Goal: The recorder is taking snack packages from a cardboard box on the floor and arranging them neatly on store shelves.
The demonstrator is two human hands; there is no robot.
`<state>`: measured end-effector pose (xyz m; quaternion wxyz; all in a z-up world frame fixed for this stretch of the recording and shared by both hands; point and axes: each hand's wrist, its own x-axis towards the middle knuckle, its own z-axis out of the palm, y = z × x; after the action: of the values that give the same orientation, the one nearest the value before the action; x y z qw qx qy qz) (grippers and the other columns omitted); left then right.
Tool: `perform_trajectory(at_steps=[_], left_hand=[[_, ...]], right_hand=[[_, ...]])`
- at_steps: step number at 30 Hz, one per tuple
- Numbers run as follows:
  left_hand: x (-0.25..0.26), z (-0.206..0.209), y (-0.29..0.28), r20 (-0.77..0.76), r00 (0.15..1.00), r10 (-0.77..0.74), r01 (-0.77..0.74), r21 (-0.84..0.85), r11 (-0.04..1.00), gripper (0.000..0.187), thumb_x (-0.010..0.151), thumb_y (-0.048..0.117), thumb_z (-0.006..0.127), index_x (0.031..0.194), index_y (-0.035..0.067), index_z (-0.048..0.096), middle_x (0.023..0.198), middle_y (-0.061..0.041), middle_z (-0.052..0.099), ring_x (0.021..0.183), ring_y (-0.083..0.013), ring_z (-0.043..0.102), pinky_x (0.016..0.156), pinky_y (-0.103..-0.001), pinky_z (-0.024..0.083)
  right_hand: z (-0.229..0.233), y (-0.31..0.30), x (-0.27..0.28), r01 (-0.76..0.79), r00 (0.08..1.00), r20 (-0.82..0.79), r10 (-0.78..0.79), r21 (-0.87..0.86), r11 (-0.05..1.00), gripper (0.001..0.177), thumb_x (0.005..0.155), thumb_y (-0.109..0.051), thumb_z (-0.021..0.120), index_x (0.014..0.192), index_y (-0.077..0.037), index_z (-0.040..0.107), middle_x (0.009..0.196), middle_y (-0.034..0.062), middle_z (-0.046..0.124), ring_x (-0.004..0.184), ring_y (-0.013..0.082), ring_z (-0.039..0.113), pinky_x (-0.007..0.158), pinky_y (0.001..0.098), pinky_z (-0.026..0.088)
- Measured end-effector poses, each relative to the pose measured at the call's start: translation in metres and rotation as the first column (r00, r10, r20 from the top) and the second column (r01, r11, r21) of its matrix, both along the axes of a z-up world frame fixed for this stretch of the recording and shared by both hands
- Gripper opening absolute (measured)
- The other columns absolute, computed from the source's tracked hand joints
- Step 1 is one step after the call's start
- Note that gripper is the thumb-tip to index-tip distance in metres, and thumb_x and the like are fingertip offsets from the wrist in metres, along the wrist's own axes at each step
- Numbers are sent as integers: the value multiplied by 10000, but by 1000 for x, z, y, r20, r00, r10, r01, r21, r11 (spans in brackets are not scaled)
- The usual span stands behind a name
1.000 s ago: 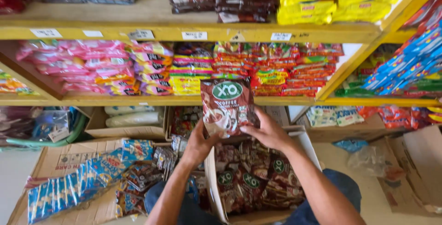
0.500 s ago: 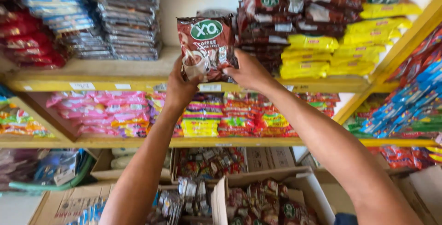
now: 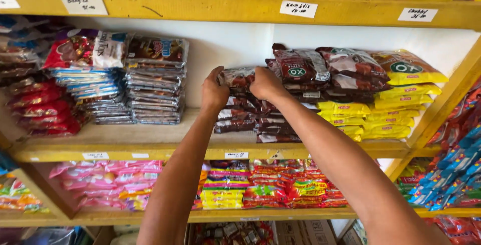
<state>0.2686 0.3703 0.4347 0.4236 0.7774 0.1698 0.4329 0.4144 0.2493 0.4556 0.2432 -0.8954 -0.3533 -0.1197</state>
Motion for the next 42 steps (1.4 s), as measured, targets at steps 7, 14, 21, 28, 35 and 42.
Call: perform_trajectory(at_steps=[7, 14, 21, 28, 35, 42], left_hand=[[38, -8, 9, -68, 998, -8, 8, 8, 1000, 636, 832, -10, 631, 1450, 92, 515, 1278, -245, 670, 1184, -371, 656, 1011, -430, 512], [39, -23, 26, -136, 991, -18, 17, -11, 1000, 483, 888, 154, 707, 1344, 48, 589, 1199, -227, 725, 1119, -352, 707, 957, -434, 544], [27, -21, 28, -136, 985, -109, 104, -46, 994, 406, 916, 147, 641, 1315, 79, 682, 1075, -187, 754, 966, -261, 731, 840, -371, 561], [11, -27, 9, -121, 985, -123, 114, -74, 991, 391, 970, 129, 597, 1353, 69, 651, 1008, -193, 771, 858, -241, 735, 775, -380, 575], [-20, -46, 8, -6, 992, -123, 123, 66, 990, 444, 902, 38, 607, 1344, 15, 648, 977, -169, 767, 789, -194, 727, 713, -355, 565], [-82, -51, 6, -102, 978, -181, 169, -117, 979, 364, 938, 97, 613, 1276, -22, 679, 807, -137, 744, 581, -167, 690, 557, -325, 568]], right_hand=[[15, -2, -78, 11, 997, 74, 17, -363, 932, 166, 1001, 29, 525, 1124, 45, 634, 1087, 209, 687, 824, 251, 711, 693, 341, 656], [28, 45, -73, 36, 925, 366, 103, -355, 934, 202, 1041, -72, 529, 974, -15, 711, 1054, 161, 720, 837, 228, 687, 749, 394, 582], [3, 72, -6, -50, 995, 72, 72, -270, 962, 395, 1039, -422, 399, 1226, -184, 653, 1298, 94, 610, 1241, 295, 531, 1144, 559, 330], [2, 70, -10, -33, 999, -10, 32, -411, 911, 490, 1128, -437, 309, 1044, -111, 665, 992, 82, 708, 934, 240, 702, 942, 482, 580], [7, 61, -20, -31, 997, 64, 53, -314, 949, 434, 1079, -445, 389, 924, -148, 664, 868, 37, 644, 859, 198, 659, 908, 453, 547], [-1, 53, -48, -32, 992, -123, 32, -1, 999, 391, 1088, -428, 463, 953, -126, 673, 941, 67, 689, 902, 240, 688, 941, 467, 584]])
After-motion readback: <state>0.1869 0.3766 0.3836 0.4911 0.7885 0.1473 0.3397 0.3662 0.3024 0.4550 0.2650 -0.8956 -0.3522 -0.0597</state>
